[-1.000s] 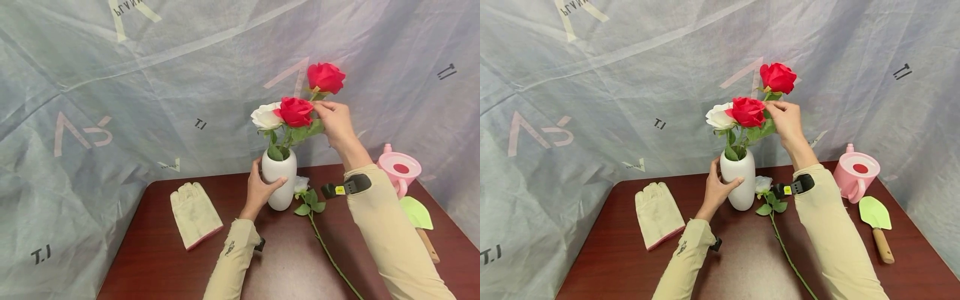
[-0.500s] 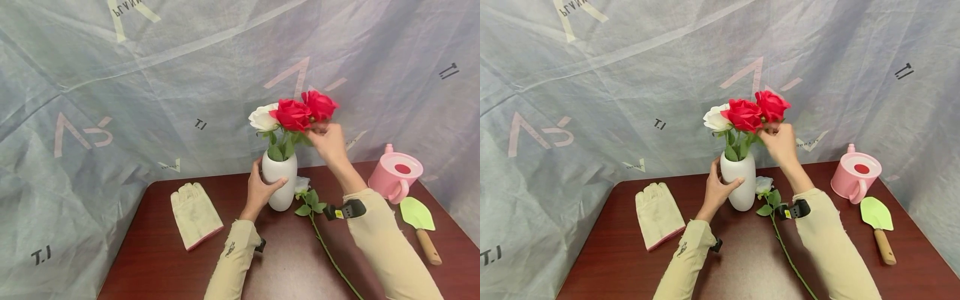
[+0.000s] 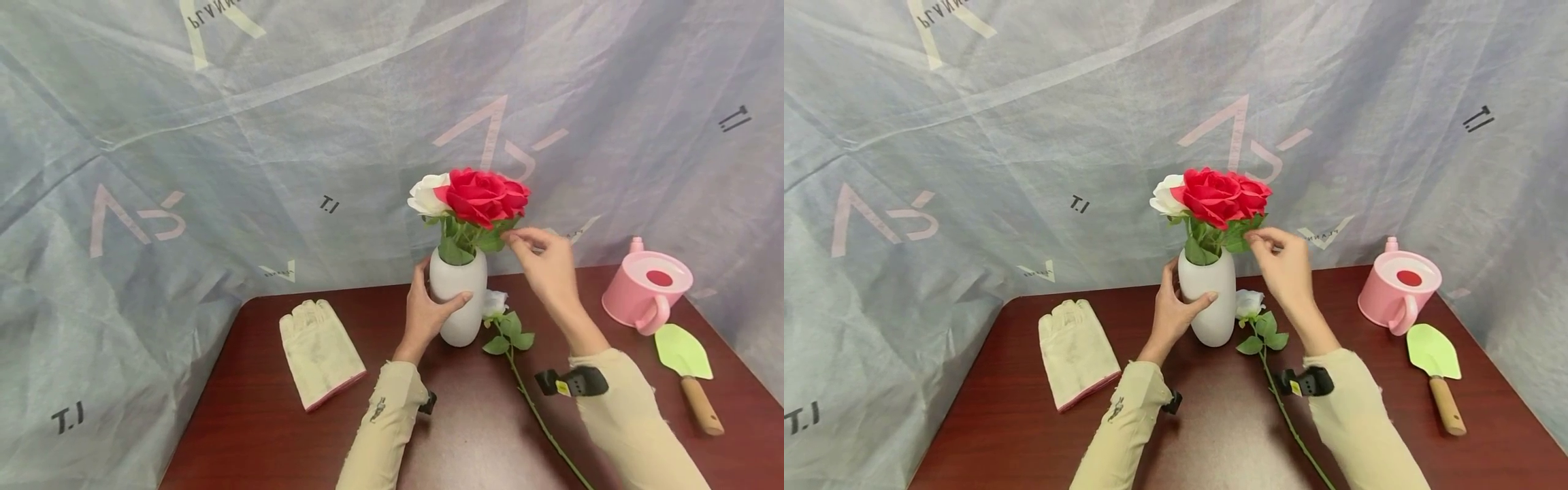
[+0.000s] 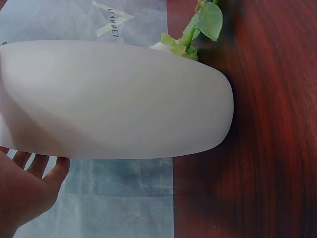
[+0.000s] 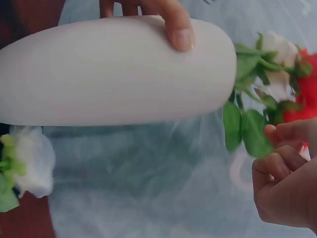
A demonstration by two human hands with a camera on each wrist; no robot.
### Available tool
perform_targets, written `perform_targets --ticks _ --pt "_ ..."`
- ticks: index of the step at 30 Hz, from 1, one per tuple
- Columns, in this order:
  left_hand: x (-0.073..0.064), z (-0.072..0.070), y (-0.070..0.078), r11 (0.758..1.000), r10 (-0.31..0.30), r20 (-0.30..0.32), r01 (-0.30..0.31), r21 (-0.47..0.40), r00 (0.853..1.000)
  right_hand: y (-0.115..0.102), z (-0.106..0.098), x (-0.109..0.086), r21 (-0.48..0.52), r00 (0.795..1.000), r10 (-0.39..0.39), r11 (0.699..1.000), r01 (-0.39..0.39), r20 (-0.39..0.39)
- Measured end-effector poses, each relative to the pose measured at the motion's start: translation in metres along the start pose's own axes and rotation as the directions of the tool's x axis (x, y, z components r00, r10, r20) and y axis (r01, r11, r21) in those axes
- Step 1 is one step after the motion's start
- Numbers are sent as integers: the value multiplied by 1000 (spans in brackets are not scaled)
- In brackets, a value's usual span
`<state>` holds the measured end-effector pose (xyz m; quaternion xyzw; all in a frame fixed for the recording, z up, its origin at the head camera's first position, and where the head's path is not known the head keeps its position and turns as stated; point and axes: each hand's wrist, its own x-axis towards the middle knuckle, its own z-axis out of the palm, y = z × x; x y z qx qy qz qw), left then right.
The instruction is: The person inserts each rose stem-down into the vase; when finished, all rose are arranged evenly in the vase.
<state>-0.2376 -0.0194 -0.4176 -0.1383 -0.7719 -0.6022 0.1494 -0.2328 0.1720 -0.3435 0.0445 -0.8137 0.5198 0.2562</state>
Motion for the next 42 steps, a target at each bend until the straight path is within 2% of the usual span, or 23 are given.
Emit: perform_targets --ticks 2,4,6,8,10,14,16,18,20,22,25,30,34,39,42 --pt "-3 -2 8 1000 5 4 -5 -9 1000 8 -9 -10 36 999 43 998 -42 -30" --pt "-5 -2 12 1000 8 3 -8 -4 1000 18 -19 -21 60 995 95 994 -94 -8" --pt "-5 -3 14 1000 11 2 -11 -2 1000 32 -27 -33 57 988 140 988 -144 63" --pt "-5 -2 14 1000 16 0 -16 -7 1000 50 -33 -46 27 972 169 984 -176 165" --pt "-5 -2 14 1000 21 2 -21 -14 1000 69 -37 -59 -23 941 197 980 -198 276" --pt "-6 -2 13 1000 8 12 -8 -19 1000 102 -35 -86 -115 856 279 960 -254 436" --pt "-6 -2 13 1000 -1 15 1 -13 1000 113 -30 -97 -141 809 336 941 -307 482" --pt "-6 -3 13 1000 -4 15 5 -8 1000 121 -25 -107 -173 778 373 927 -332 506" --pt "-5 -3 13 1000 -1 15 1 -6 1000 127 -19 -114 -195 751 392 919 -342 531" --pt "-4 -2 12 1000 7 11 -7 -6 1000 131 -13 -119 -207 735 396 918 -340 550" --pt "-3 -1 7 1000 21 4 -21 -11 1000 137 -4 -124 -199 726 376 926 -321 576" --pt "0 5 -17 1000 -12 -3 12 13 1000 143 5 -129 -199 744 370 929 -314 556" --pt "2 7 -26 999 -12 -13 13 32 1000 143 10 -128 -250 773 366 929 -272 518" --pt "3 7 -26 1000 -2 -7 2 8 1000 141 16 -129 -313 831 335 927 -206 445" --pt "4 7 -26 1000 -1 -4 1 1 1000 141 16 -129 -294 842 335 930 -222 423"
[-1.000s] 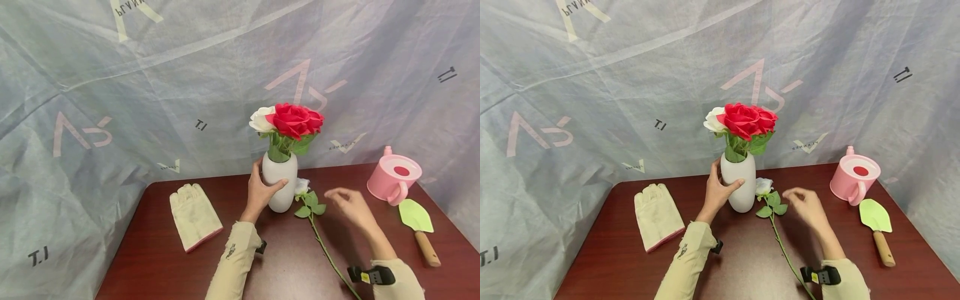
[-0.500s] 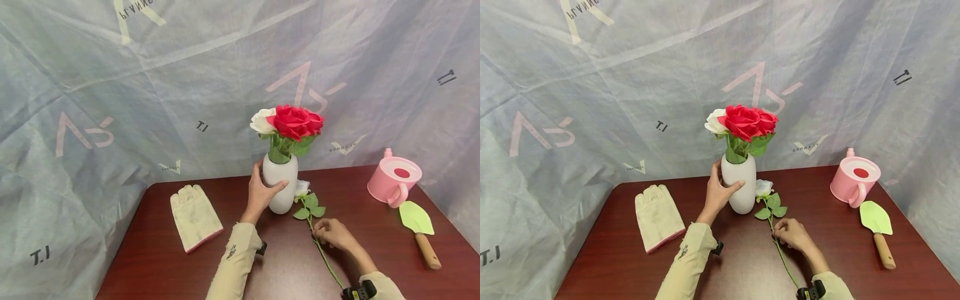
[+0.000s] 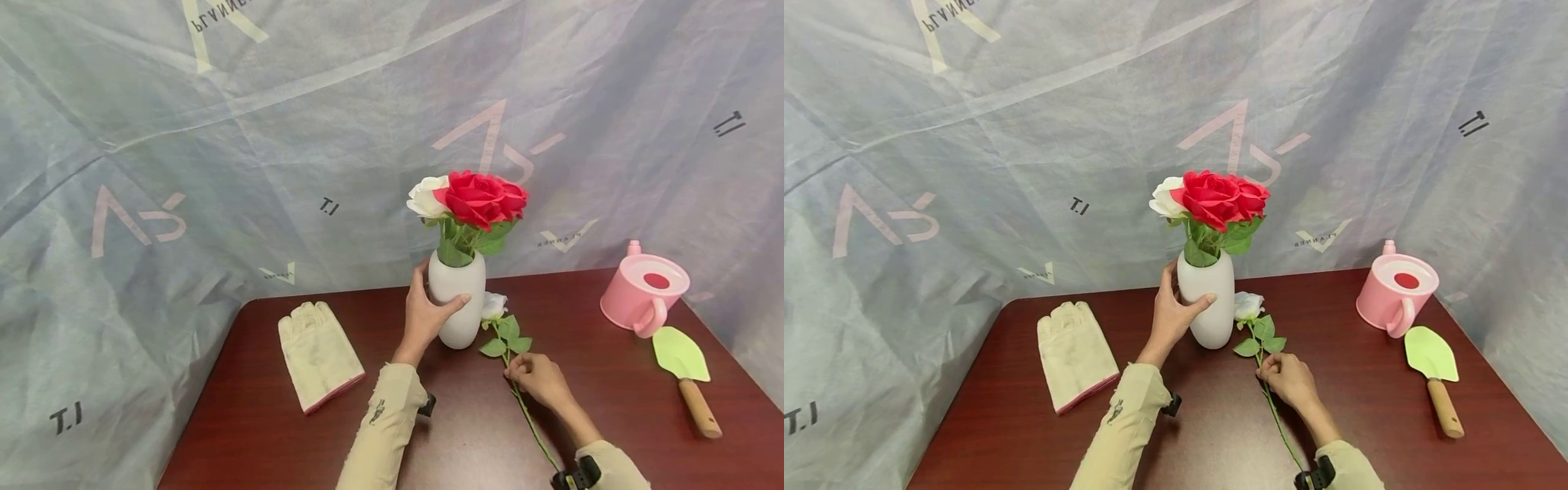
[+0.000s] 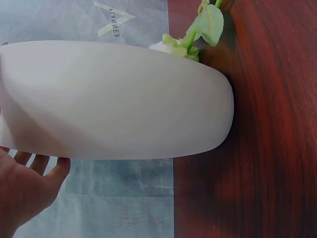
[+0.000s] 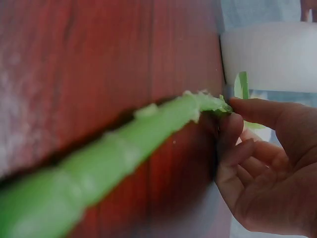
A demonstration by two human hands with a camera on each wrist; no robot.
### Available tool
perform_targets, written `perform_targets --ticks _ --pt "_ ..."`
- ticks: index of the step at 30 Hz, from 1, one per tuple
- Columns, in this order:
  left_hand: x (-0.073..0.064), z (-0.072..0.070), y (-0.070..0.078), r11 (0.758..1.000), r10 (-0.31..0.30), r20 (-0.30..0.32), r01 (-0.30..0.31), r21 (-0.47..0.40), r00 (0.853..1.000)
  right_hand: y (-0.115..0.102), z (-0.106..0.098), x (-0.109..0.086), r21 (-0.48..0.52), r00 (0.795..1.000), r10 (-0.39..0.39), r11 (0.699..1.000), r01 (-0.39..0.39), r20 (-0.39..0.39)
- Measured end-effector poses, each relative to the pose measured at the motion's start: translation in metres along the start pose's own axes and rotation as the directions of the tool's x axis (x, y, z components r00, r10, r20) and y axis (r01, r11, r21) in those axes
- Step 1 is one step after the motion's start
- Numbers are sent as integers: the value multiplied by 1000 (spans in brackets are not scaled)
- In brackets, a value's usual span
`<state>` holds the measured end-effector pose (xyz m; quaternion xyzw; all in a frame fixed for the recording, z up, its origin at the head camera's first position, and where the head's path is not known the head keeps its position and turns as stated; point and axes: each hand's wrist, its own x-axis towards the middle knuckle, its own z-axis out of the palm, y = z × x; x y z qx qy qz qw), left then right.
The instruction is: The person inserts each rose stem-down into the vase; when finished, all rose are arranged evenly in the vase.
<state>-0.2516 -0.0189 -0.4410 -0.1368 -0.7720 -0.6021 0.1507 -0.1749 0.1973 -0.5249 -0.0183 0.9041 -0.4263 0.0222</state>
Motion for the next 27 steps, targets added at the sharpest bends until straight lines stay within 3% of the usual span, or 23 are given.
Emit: perform_targets --ticks 5,12,14,15,17,19,22,25,27 --pt "0 0 0 1000 9 -7 -9 4 1000 0 -14 -3 195 1000 13 981 -13 2" --pt "0 0 0 1000 4 -8 -4 10 1000 -7 -51 -11 364 992 -3 930 48 -125" --pt "0 0 0 1000 6 -9 -6 11 1000 -9 -58 -13 455 991 12 889 50 -134" --pt "0 0 0 1000 8 -10 -7 10 1000 -8 -60 -13 523 990 14 850 61 -138" --pt "0 0 0 1000 14 -7 -13 11 1000 -8 -65 -15 657 992 4 750 79 -124" --pt "0 0 0 1000 16 -4 -16 15 1000 -8 -68 -16 792 994 -44 601 103 -97" --pt "1 0 0 1000 18 -2 -18 15 1000 -8 -74 -16 947 980 -198 308 94 -32" --pt "1 0 1 1000 19 -5 -19 16 1000 -8 -78 -13 1000 928 -374 5 -11 12" --pt "1 0 0 1000 18 -7 -18 13 1000 -7 -79 -10 983 892 -451 -155 -100 20"
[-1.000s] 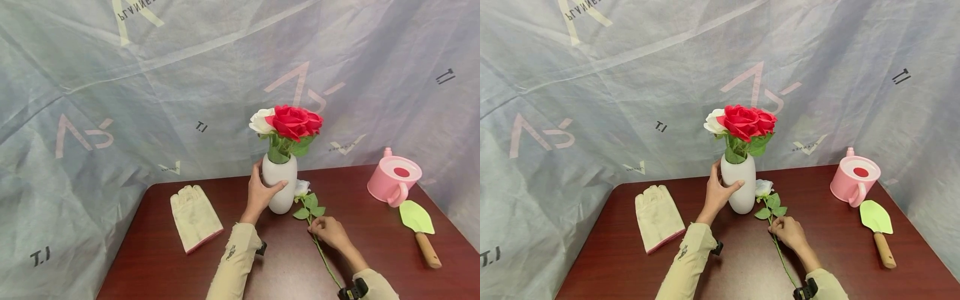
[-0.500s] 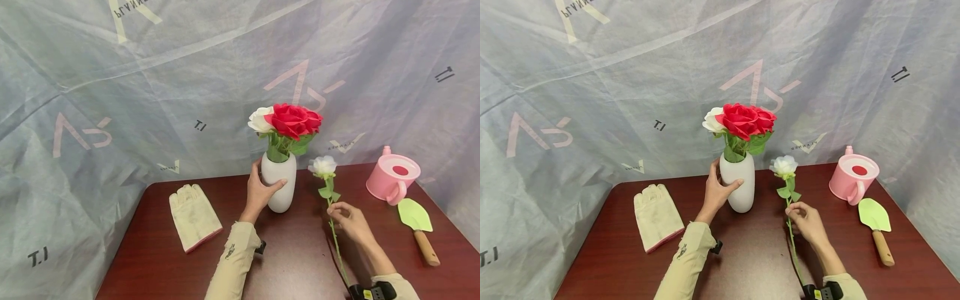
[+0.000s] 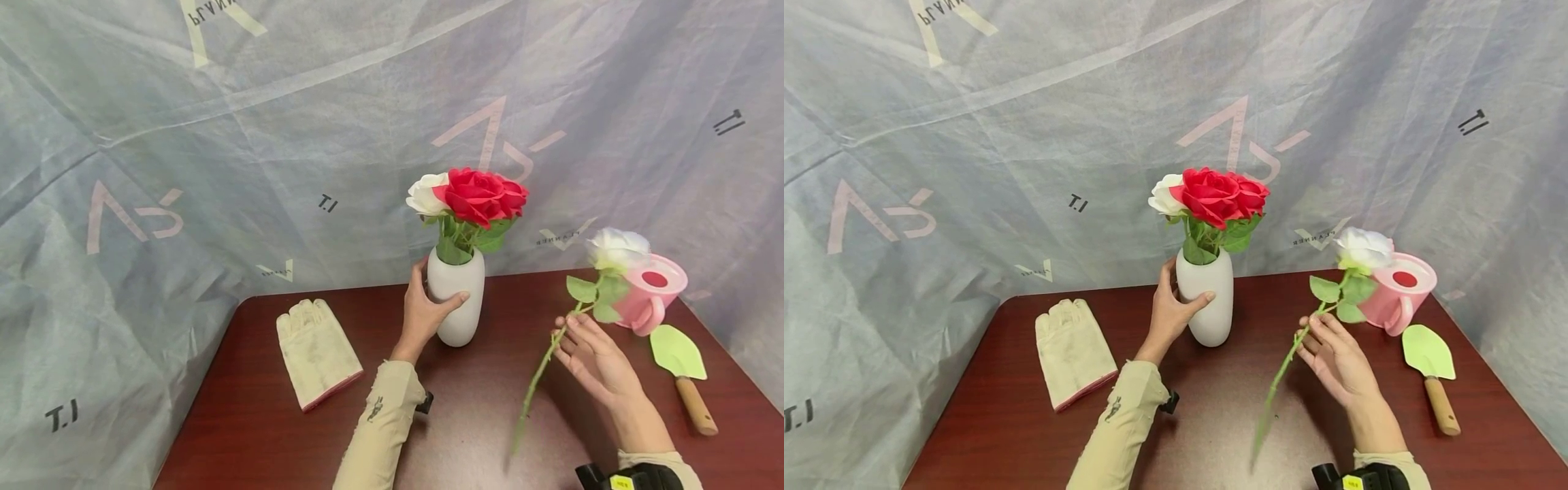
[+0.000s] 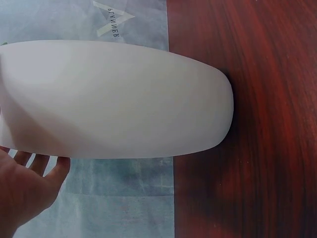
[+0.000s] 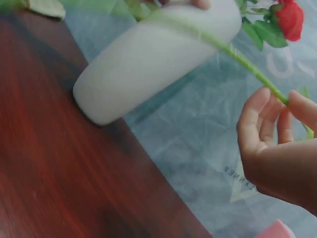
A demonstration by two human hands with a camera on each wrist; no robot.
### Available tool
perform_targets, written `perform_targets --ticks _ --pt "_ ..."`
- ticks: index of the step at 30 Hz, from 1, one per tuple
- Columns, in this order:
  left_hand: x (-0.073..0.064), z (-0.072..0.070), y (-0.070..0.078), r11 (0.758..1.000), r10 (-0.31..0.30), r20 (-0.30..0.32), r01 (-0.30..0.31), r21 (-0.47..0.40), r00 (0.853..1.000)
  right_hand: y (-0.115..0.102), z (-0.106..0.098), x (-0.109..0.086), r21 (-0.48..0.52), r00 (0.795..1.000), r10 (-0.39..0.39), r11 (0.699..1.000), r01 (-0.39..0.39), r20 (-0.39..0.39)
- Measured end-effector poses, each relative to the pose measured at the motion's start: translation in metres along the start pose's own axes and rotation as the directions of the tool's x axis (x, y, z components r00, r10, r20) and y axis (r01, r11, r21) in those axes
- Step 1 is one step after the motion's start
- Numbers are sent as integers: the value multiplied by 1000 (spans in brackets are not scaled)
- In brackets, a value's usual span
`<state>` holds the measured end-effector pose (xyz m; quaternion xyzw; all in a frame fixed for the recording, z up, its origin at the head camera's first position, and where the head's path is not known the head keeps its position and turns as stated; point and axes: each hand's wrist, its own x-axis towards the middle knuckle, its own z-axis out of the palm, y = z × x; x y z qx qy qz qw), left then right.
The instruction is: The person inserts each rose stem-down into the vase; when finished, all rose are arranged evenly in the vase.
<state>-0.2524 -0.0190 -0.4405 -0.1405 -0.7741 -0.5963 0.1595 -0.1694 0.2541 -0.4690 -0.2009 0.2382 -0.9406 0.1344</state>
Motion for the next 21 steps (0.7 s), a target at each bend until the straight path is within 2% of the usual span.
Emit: perform_targets --ticks 1,3,5,7,10,12,15,18,21 --pt "0 0 0 1000 -1 0 1 -1 1000 0 -1 1 79 1000 -2 997 1 19" --pt "0 0 0 1000 -4 0 4 -5 1000 -1 -1 3 223 1000 -30 974 30 -2" --pt "0 0 0 1000 -11 1 11 -10 1000 -1 3 6 322 994 -76 941 100 -84" --pt "-1 0 3 1000 -14 2 14 -14 1000 -2 11 9 358 973 -133 913 195 -190" --pt "-4 -3 16 999 -3 2 3 -33 1000 -3 31 17 312 922 -229 892 327 -312" --pt "-6 -6 26 999 11 3 -11 -39 1000 -5 47 24 261 883 -300 876 405 -362" --pt "-7 -8 33 999 23 6 -23 -45 1000 -7 71 35 172 802 -420 832 527 -425" --pt "-5 -6 27 999 10 5 -9 -31 1000 -8 94 44 48 704 -534 780 624 -467" --pt "-3 -3 13 1000 -9 0 9 -11 1000 -8 111 52 -92 614 -640 723 684 -463"
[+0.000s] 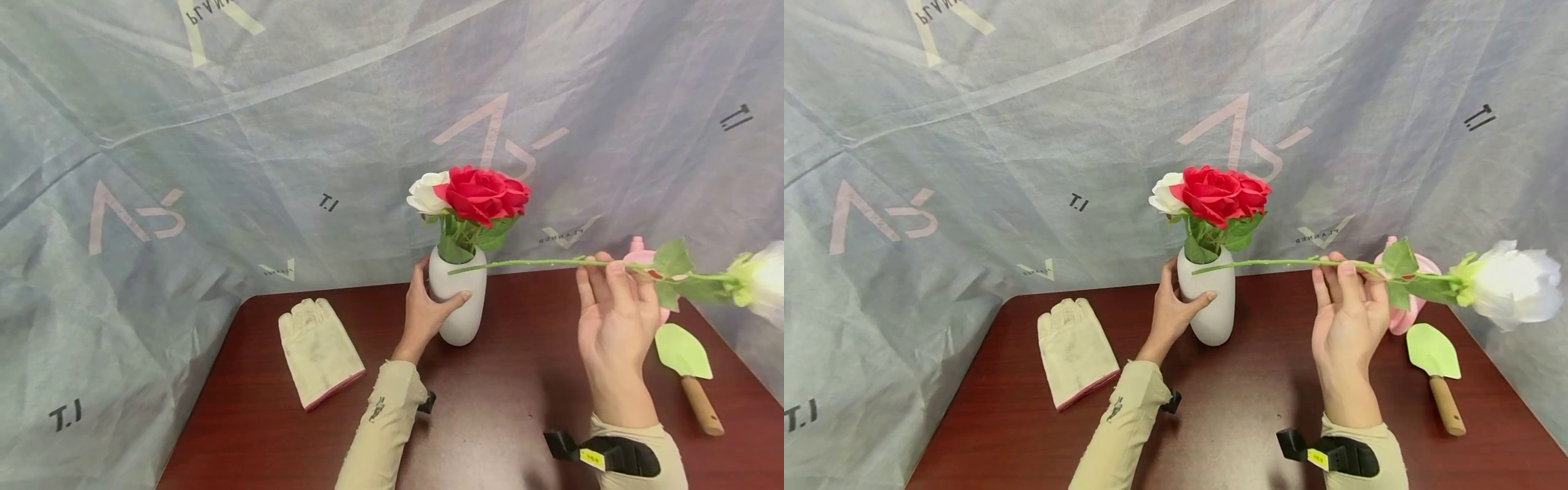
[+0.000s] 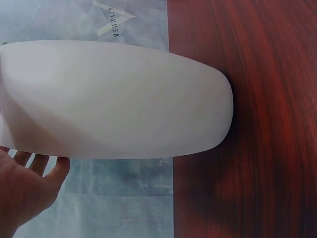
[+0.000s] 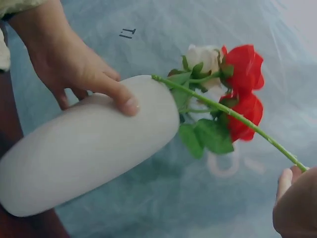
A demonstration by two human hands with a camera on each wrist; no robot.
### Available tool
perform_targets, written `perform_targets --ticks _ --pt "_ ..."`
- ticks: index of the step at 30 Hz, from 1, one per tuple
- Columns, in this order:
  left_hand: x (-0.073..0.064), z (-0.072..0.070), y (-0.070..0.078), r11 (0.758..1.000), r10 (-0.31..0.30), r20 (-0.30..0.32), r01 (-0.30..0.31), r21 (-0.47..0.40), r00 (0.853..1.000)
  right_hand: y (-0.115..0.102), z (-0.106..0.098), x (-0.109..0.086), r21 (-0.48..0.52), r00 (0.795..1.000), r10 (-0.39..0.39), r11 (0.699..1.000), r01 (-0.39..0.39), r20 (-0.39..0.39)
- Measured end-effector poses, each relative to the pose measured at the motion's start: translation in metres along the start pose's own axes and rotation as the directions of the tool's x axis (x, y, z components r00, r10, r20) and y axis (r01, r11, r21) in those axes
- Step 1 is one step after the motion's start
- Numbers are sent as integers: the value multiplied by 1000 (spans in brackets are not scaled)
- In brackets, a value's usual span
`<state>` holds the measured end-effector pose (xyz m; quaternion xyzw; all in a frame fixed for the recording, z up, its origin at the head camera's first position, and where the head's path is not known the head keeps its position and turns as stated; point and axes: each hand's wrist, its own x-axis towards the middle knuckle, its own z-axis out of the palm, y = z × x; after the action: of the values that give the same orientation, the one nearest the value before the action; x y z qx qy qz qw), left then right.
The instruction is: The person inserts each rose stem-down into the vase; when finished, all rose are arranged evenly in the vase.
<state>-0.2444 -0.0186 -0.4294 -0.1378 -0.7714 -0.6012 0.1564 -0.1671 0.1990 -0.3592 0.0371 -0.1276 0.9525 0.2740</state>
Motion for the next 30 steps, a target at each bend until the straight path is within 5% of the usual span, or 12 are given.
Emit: perform_targets --ticks 4,13,20,30 --pt "2 2 -12 1000 -1 -5 1 17 1000 4 15 -1 -57 993 -114 992 114 -3" --pt "2 1 -11 1000 -12 1 12 8 1000 15 28 3 -97 975 -216 973 211 -49" --pt "-4 -8 21 1000 -12 8 12 -14 1000 32 31 1 -179 956 -278 940 290 90" --pt "-4 -7 23 1000 14 -8 -15 -26 1000 59 26 -4 -323 925 -292 875 362 245"
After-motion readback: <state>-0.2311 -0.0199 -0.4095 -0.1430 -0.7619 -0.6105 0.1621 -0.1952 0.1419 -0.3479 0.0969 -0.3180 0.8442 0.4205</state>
